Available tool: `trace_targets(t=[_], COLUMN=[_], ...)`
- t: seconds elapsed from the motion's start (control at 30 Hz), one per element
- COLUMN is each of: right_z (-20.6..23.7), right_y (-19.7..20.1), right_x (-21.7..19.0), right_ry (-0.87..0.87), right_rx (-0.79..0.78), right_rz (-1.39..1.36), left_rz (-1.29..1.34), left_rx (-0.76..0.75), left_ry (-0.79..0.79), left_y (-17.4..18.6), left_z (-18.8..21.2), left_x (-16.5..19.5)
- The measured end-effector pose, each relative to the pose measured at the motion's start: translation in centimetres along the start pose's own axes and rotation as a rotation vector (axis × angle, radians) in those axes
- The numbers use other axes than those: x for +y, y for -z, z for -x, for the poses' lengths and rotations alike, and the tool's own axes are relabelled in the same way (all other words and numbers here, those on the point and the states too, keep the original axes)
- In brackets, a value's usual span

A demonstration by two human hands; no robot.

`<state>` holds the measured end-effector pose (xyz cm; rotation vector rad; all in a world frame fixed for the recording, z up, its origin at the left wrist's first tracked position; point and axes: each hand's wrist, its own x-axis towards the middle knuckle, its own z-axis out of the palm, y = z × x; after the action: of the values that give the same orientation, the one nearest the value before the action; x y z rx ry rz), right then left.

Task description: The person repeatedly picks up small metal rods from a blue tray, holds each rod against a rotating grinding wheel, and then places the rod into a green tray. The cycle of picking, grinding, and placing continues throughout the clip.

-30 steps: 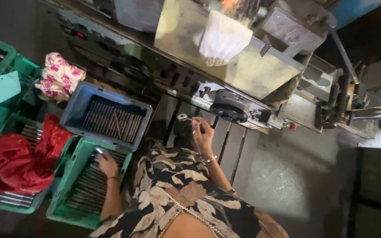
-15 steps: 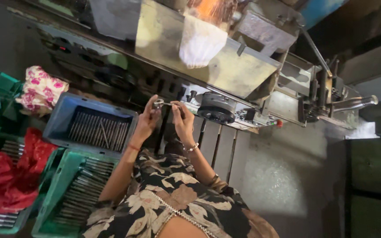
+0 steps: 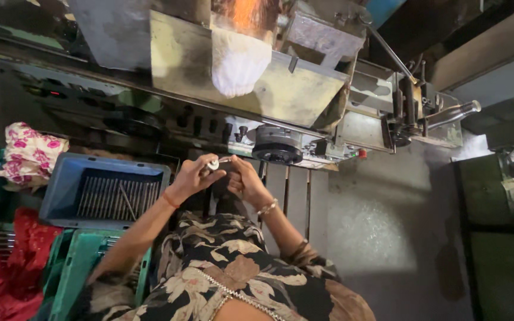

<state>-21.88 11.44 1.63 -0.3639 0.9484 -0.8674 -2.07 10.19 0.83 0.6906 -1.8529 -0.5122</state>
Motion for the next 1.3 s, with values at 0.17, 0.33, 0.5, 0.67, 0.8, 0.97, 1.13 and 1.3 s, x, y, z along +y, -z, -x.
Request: trace_targets(t=[0.17, 0.33, 0.5, 0.67, 0.8, 0.97, 1.13, 1.3], right_z=[-0.8, -0.7, 0.8, 1.4, 2.2, 2.2, 1.3, 1.7], right_y=[1.1, 0.7, 0.8, 0.2, 0.0, -0.3, -0.2, 1.1], right_x=[-1.0, -1.5, -2.3, -3.0, -4.0, -4.6, -4.8, -5.5], right_ry=[0.023, 0.397, 1.033, 1.179, 1.251, 1.495, 1.575, 1.561], right_rx=[-0.202, -0.129, -0.104, -0.052, -0.168, -0.309, -0.268, -0.339], right_rz=[-0.074, 0.466, 1.329, 1.386, 1.604, 1.711, 1.673, 1.74], left_rz=[0.06, 0.388, 0.939, 1.028, 0.998, 1.023, 0.678, 0.608], left_rx=[0.127, 0.148, 0.054, 0.126, 0.056, -0.184, 0.124, 0.191], left_ry=[0.082, 0.52, 1.126, 1.265, 1.299, 1.393, 0.958, 0.747], left_y=[0.4, 0.7, 0.3, -0.3, 0.9, 1.7, 0.4, -0.8], left_z=[-1.5, -2.6, -2.0, -1.7, -1.9, -1.8, -1.4, -1.1], left_x=[0.8, 0.9, 0.8, 0.9, 0.6, 1.4, 3.6, 4.8])
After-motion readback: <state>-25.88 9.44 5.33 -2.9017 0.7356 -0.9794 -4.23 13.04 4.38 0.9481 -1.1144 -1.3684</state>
